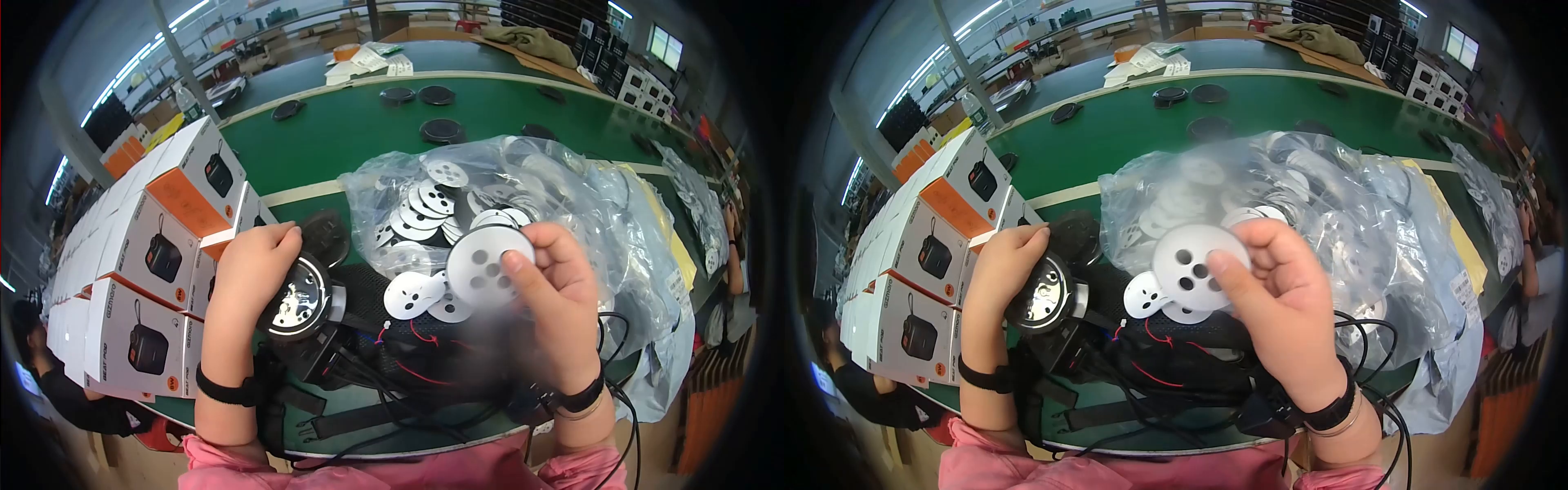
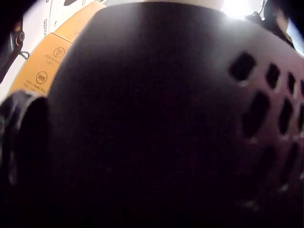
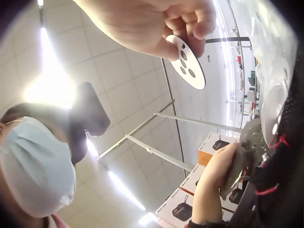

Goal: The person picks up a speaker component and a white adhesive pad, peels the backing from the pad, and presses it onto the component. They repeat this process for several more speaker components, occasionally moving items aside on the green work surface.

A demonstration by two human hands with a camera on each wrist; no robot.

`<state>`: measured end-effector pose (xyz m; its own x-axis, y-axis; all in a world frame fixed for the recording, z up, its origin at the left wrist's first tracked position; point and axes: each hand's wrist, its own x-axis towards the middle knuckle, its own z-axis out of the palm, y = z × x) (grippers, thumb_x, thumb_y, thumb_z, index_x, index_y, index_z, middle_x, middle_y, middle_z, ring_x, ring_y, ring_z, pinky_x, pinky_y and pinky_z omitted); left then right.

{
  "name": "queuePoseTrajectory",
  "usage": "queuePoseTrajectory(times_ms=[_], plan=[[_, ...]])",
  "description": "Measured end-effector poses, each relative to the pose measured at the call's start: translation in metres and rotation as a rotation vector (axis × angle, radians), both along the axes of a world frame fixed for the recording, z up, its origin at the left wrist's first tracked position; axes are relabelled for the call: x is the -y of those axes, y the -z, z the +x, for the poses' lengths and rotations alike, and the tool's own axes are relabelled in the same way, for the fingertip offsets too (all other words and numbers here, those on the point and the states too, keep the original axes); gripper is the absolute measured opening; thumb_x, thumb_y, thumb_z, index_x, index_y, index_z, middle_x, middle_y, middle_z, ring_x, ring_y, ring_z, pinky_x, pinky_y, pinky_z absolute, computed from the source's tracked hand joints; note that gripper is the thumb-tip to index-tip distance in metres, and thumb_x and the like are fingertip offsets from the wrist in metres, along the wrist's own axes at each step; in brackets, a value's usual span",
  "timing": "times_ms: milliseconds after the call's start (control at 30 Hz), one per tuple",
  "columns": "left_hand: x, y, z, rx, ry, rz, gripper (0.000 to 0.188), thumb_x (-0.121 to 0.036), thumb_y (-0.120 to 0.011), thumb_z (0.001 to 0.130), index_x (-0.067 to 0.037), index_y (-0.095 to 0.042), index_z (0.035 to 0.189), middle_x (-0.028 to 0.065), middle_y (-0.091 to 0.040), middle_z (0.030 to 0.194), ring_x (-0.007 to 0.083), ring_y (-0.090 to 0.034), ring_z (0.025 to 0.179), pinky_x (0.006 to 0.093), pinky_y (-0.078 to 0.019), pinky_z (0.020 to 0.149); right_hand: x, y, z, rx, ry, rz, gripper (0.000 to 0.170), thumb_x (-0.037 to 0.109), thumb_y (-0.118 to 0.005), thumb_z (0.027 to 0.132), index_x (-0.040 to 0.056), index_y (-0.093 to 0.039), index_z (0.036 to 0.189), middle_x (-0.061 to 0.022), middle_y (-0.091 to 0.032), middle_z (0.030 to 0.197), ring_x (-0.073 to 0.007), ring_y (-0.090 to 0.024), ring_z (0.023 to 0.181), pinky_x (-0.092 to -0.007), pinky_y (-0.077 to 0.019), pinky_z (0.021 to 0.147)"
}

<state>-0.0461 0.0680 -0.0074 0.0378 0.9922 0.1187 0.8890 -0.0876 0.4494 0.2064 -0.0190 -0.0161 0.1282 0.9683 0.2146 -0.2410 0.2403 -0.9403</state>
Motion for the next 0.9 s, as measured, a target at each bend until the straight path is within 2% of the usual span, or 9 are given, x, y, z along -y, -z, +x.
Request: queuePoseTrajectory(times_ms=[133, 233, 333, 433, 467, 567, 600, 700, 900], plan=[[0.020, -0.008, 0.011, -0.009, 0.104, 0.430, 0.034, -0.025, -0.048, 0.081, 0.002, -0.060, 0.099, 0.0132, -0.062, 0.078, 0.0187, -0.058, 0.071, 0.0286, -0.0434, 0.067, 0.002, 0.001, -0.002, -0.084, -0.094, -0.166, 0.021, 0.009, -0.058, 0.082, 0.0031, -0.050, 0.100, -0.0018, -0.061, 0.084, -0.0024, -0.053, 0.068, -0.0157, -0.0399, 0.051], [0.055, -0.032, 0.026, 0.659, 0.445, -0.148, 0.019, -0.009, -0.053, 0.081, 0.004, -0.059, 0.093, 0.0107, -0.062, 0.085, 0.0137, -0.056, 0.079, 0.0260, -0.0433, 0.070, 0.009, -0.003, -0.010, -0.090, -0.155, -0.228, 0.021, 0.008, -0.059, 0.081, 0.0018, -0.050, 0.100, -0.0028, -0.062, 0.083, -0.0032, -0.054, 0.066, -0.0154, -0.0412, 0.050], [0.070, -0.035, 0.043, 0.915, 0.609, -0.552, 0.015, -0.007, -0.050, 0.085, 0.005, -0.058, 0.086, 0.0041, -0.058, 0.076, 0.0083, -0.051, 0.070, 0.0217, -0.0402, 0.063, 0.020, -0.008, -0.016, -0.025, -0.147, -0.179, 0.023, 0.004, -0.059, 0.080, 0.0000, -0.051, 0.101, -0.0037, -0.061, 0.083, -0.0040, -0.054, 0.066, -0.0163, -0.0432, 0.052], [0.070, -0.024, 0.046, 0.929, 0.602, -0.647, 0.013, -0.006, -0.050, 0.085, 0.005, -0.057, 0.087, 0.0020, -0.054, 0.067, 0.0080, -0.048, 0.062, 0.0221, -0.0385, 0.057, 0.019, 0.004, -0.022, 0.284, 0.054, 0.074, 0.032, 0.002, -0.064, 0.074, 0.0012, -0.051, 0.103, -0.0041, -0.059, 0.082, -0.0069, -0.054, 0.065, -0.0189, -0.0421, 0.052], [0.071, -0.020, 0.047, 0.924, 0.572, -0.644, 0.013, -0.006, -0.051, 0.084, 0.005, -0.057, 0.087, 0.0021, -0.051, 0.063, 0.0089, -0.046, 0.059, 0.0226, -0.0377, 0.054, 0.012, 0.009, -0.024, 0.618, 0.374, 0.353, 0.035, 0.001, -0.069, 0.065, 0.0018, -0.055, 0.098, -0.0056, -0.057, 0.080, -0.0137, -0.054, 0.064, -0.0234, -0.0410, 0.052], [0.074, -0.002, 0.054, 0.733, 0.736, -0.335, 0.015, -0.005, -0.051, 0.083, 0.004, -0.057, 0.093, 0.0054, -0.047, 0.059, 0.0138, -0.047, 0.054, 0.0237, -0.0379, 0.052, 0.016, 0.002, -0.022, 0.975, 0.360, 0.608, 0.031, 0.003, -0.070, 0.058, 0.0023, -0.059, 0.087, -0.0069, -0.055, 0.078, -0.0203, -0.053, 0.064, -0.0262, -0.0399, 0.052], [0.077, -0.006, 0.058, 0.719, 0.753, -0.300, 0.023, -0.002, -0.050, 0.081, 0.005, -0.053, 0.102, 0.0081, -0.047, 0.059, 0.0181, -0.048, 0.052, 0.0248, -0.0385, 0.051, 0.021, 0.000, -0.023, 0.962, 0.228, 0.573, 0.026, -0.002, -0.067, 0.060, 0.0006, -0.058, 0.084, -0.0109, -0.057, 0.082, -0.0283, -0.056, 0.074, -0.0344, -0.0436, 0.064], [0.080, -0.004, 0.062, 0.720, 0.765, -0.220, 0.011, -0.001, -0.043, 0.081, 0.004, -0.054, 0.080, 0.0036, -0.048, 0.058, 0.0096, -0.045, 0.049, 0.0231, -0.0352, 0.047, 0.017, 0.008, -0.024, 0.906, 0.275, 0.629, 0.025, 0.002, -0.068, 0.060, 0.0011, -0.061, 0.084, -0.0082, -0.056, 0.081, -0.0226, -0.055, 0.067, -0.0294, -0.0444, 0.057], [0.087, 0.000, 0.061, 0.464, 0.759, -0.014, 0.021, 0.006, -0.045, 0.075, 0.007, -0.052, 0.094, 0.0097, -0.052, 0.071, 0.0192, -0.048, 0.051, 0.0251, -0.0388, 0.048, 0.024, 0.005, -0.024, 0.836, 0.162, 0.546, 0.026, -0.005, -0.064, 0.063, -0.0013, -0.059, 0.089, -0.0146, -0.058, 0.088, -0.0309, -0.058, 0.085, -0.0360, -0.0468, 0.071]])
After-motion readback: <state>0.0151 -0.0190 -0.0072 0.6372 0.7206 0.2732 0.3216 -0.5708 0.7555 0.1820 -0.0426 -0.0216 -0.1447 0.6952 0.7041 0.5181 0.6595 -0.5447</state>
